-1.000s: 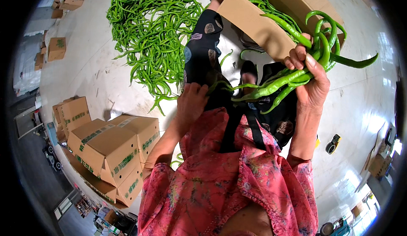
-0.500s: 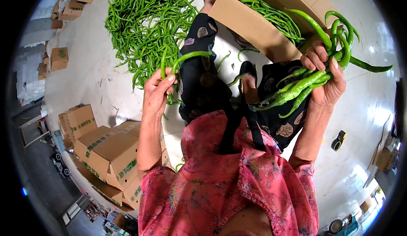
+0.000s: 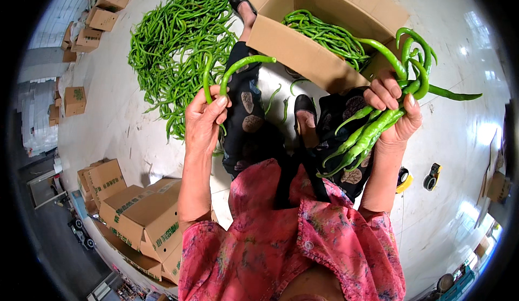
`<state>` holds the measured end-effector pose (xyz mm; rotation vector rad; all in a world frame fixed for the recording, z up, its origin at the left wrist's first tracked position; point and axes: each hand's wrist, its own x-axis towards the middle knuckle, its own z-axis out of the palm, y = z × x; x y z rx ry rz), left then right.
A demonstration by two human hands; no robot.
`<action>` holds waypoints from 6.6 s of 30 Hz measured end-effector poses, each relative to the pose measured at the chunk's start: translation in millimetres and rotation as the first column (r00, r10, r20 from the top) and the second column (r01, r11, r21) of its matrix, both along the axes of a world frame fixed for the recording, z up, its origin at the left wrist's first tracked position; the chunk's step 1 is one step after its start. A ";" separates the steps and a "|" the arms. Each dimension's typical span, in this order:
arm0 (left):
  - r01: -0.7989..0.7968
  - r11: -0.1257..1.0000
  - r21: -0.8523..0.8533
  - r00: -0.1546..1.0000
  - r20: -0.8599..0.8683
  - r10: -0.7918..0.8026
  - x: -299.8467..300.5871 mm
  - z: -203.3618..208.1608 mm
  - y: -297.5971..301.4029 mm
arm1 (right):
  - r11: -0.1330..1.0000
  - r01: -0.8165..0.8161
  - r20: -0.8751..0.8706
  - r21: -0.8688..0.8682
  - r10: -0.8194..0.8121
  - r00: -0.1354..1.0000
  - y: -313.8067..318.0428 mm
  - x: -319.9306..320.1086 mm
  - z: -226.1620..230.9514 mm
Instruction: The person sorts long green peppers by hand, picking them from a pile on the floor and arranging them inside a cardboard box.
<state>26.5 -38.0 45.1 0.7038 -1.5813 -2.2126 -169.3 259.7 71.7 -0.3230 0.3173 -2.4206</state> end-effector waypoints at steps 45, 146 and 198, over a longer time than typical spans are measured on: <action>-0.118 0.898 -0.425 0.667 0.636 0.388 186.5 -103.7 -8.5 | 0.999 -0.013 -0.022 -0.047 0.012 1.000 2.2 -1.5 -7.7; 0.159 0.924 0.348 0.979 -0.180 -0.101 -120.9 -60.1 50.9 | 0.996 0.072 0.018 -0.053 -0.071 0.997 11.4 -9.3 -4.2; 0.589 0.421 -0.690 0.716 0.687 0.124 -123.4 -383.6 60.8 | 0.978 0.209 0.106 -0.002 -0.207 0.973 0.3 -14.5 -13.0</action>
